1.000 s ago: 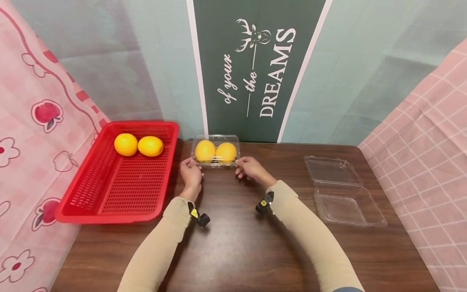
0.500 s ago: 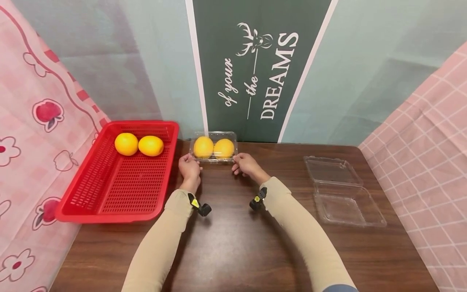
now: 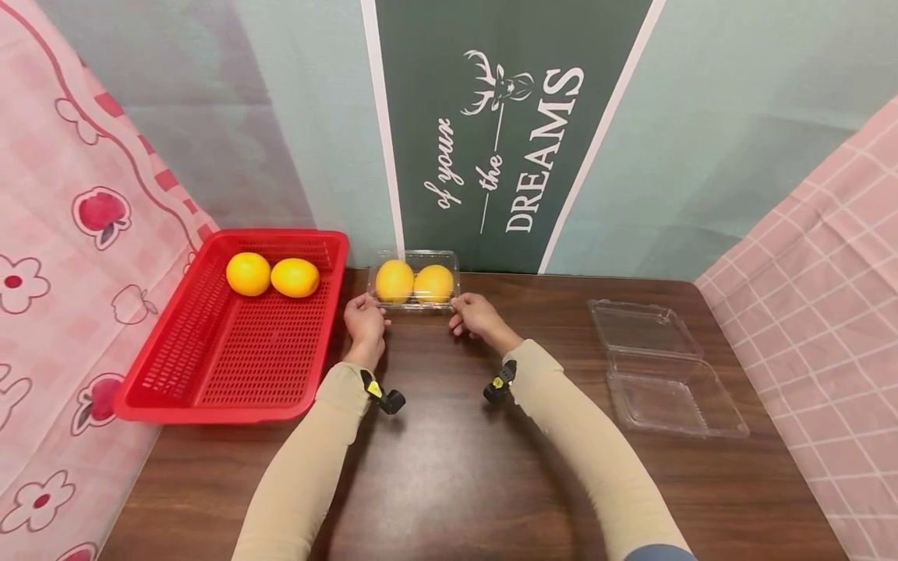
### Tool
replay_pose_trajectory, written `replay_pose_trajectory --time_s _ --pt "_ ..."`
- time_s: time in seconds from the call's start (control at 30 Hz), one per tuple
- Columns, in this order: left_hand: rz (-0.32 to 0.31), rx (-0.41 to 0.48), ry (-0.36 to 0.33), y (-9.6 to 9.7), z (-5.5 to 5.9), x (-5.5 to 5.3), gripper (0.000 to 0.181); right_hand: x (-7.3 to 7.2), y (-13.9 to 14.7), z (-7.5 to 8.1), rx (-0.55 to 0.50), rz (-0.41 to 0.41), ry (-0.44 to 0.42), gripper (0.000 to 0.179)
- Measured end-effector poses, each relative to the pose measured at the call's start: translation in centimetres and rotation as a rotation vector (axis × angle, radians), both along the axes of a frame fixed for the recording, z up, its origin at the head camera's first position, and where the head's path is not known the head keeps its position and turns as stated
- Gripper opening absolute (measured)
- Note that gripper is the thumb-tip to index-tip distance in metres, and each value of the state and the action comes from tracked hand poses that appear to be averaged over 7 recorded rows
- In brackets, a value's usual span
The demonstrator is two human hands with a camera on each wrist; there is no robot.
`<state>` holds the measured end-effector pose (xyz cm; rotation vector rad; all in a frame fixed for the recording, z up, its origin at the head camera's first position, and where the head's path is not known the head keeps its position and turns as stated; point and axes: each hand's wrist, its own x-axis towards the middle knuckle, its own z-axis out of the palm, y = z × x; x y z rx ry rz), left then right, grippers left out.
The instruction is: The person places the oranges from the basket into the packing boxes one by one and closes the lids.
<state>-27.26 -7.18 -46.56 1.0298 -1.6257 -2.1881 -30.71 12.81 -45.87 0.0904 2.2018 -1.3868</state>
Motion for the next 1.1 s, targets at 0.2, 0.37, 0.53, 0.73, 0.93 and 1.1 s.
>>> replay_pose_trajectory --time_s 0.2,0.37,0.53,0.73,0.93,1.1 --pt "0.011 -0.007 0.004 0.1 -0.1 0.4 0.028 0.2 0.1 -0.1 0.024 0.019 0.009 0.034" --pt "0.009 -0.009 0.007 0.3 0.0 0.8 0.029 0.3 0.4 0.0 0.036 0.027 0.016 0.035" --pt "0.011 -0.017 0.003 0.4 -0.1 1.1 0.03 0.4 0.9 0.2 0.049 0.051 0.032 0.038" --pt "0.009 -0.016 0.002 0.5 0.0 1.2 0.031 0.5 2.2 0.8 0.092 0.073 0.068 0.044" --pt "0.011 -0.012 -0.005 0.5 -0.1 1.2 0.031 0.3 4.0 2.2 0.14 0.113 0.097 0.049" --pt "0.013 -0.013 -0.001 0.5 -0.1 1.2 0.031 0.2 5.6 3.4 0.167 0.164 0.132 0.05"
